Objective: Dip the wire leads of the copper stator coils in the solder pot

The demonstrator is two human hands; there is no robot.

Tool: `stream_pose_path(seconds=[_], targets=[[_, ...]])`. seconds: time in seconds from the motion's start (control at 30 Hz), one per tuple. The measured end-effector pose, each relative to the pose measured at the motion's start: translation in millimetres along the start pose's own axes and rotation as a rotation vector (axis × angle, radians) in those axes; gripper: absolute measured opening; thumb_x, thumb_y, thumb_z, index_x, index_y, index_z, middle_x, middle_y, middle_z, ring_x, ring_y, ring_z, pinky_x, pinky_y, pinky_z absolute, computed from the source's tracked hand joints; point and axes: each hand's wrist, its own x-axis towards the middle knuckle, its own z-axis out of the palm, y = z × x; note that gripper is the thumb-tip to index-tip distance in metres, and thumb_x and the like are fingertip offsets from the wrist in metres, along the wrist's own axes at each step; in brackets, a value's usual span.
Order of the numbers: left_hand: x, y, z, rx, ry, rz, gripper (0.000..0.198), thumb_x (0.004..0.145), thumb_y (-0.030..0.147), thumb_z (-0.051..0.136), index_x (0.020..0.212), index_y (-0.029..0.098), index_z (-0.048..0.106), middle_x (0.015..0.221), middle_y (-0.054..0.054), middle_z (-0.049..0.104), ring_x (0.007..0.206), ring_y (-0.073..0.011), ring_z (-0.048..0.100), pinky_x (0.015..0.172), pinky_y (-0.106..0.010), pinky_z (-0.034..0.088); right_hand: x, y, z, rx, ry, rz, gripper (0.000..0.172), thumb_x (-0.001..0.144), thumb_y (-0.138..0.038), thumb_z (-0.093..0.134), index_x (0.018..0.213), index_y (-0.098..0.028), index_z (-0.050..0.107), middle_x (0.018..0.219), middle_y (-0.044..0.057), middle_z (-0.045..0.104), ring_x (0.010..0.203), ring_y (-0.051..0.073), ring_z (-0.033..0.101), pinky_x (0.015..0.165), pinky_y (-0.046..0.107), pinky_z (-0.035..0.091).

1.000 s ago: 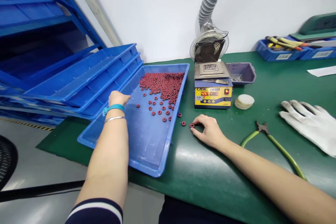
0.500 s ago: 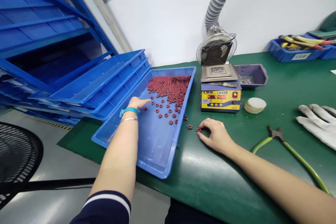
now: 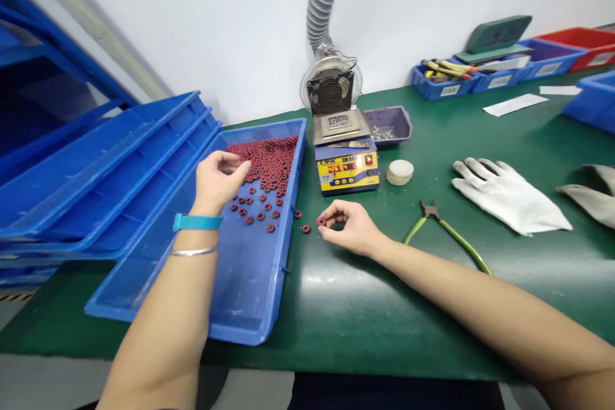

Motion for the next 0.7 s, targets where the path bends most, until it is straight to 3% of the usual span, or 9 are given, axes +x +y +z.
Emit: stream_pose_path(seconds=[0.03,0.1,0.2,0.33,0.5,0.6,0.7], targets=[[-13,18,5.7,-0.177,-0.103,0.112,0.030,0.075,0.039,0.066,0.092,0.016,0.058,0.087,-0.005,0.066,0.079,-0.0168,0.062,0.074,-0.027,0.050,1,-5,-1,0.019,0.004,-0.023,0.015,0.065,-0.026,0.068,0.072,-0.018,0.058,0.070,0.001,0.067,0.059,0.013,0.063,0.060,0.027,0.054],[-43,47,20.2,-0.290,-0.454,0.287,0.044,0.066,0.047,0.075,0.093,0.017,0.060,0.086,-0.004,0.065,0.076,-0.0161,0.061,0.067,-0.025,0.048,1,-13,-4,0.030,0.016,-0.097,0.014,0.066,-0.025,0.068,0.074,-0.018,0.058,0.071,0.000,0.066,0.059,0.012,0.062,0.061,0.026,0.054],[-77,68,41.5,-0.198,-0.591,0.424,0.046,0.062,0.056,0.077,0.076,0.017,0.056,0.070,0.000,0.058,0.063,-0.0122,0.050,0.057,-0.024,0.038,0,-21,-8,-0.019,0.052,-0.229,0.014,0.067,-0.019,0.064,0.080,-0.018,0.059,0.074,0.000,0.064,0.065,0.013,0.061,0.065,0.027,0.054],[-82,65,51.6,-0.204,-0.609,0.409,0.045,0.083,0.055,0.057,0.060,0.018,0.045,0.054,0.004,0.042,0.052,-0.0090,0.035,0.050,-0.024,0.027,-2,-25,-10,-0.125,0.111,-0.326,0.011,0.070,-0.017,0.061,0.080,-0.020,0.058,0.077,0.001,0.063,0.072,0.015,0.061,0.071,0.029,0.054],[-78,66,47.8,-0.387,-0.653,0.472,0.041,0.091,0.040,0.045,0.057,0.017,0.045,0.054,0.002,0.043,0.052,-0.0087,0.038,0.051,-0.023,0.030,0,-28,-10,-0.018,0.119,-0.276,0.011,0.074,-0.023,0.065,0.078,-0.020,0.055,0.076,0.000,0.061,0.069,0.014,0.062,0.072,0.029,0.058],[-81,70,51.6,-0.541,-0.561,0.321,0.043,0.091,0.042,0.049,0.056,0.018,0.045,0.049,0.002,0.045,0.046,-0.0085,0.041,0.049,-0.023,0.033,2,-30,-11,0.028,0.158,-0.290,0.013,0.073,-0.023,0.067,0.078,-0.021,0.055,0.078,0.000,0.062,0.072,0.014,0.063,0.073,0.029,0.059],[-80,67,60.5,-0.777,-0.360,0.126,0.045,0.090,0.046,0.053,0.056,0.018,0.045,0.047,0.003,0.045,0.045,-0.0085,0.045,0.050,-0.022,0.037,4,-31,-13,0.074,0.205,-0.327,0.014,0.073,-0.021,0.068,0.079,-0.021,0.056,0.079,0.001,0.063,0.072,0.014,0.063,0.072,0.029,0.060]])
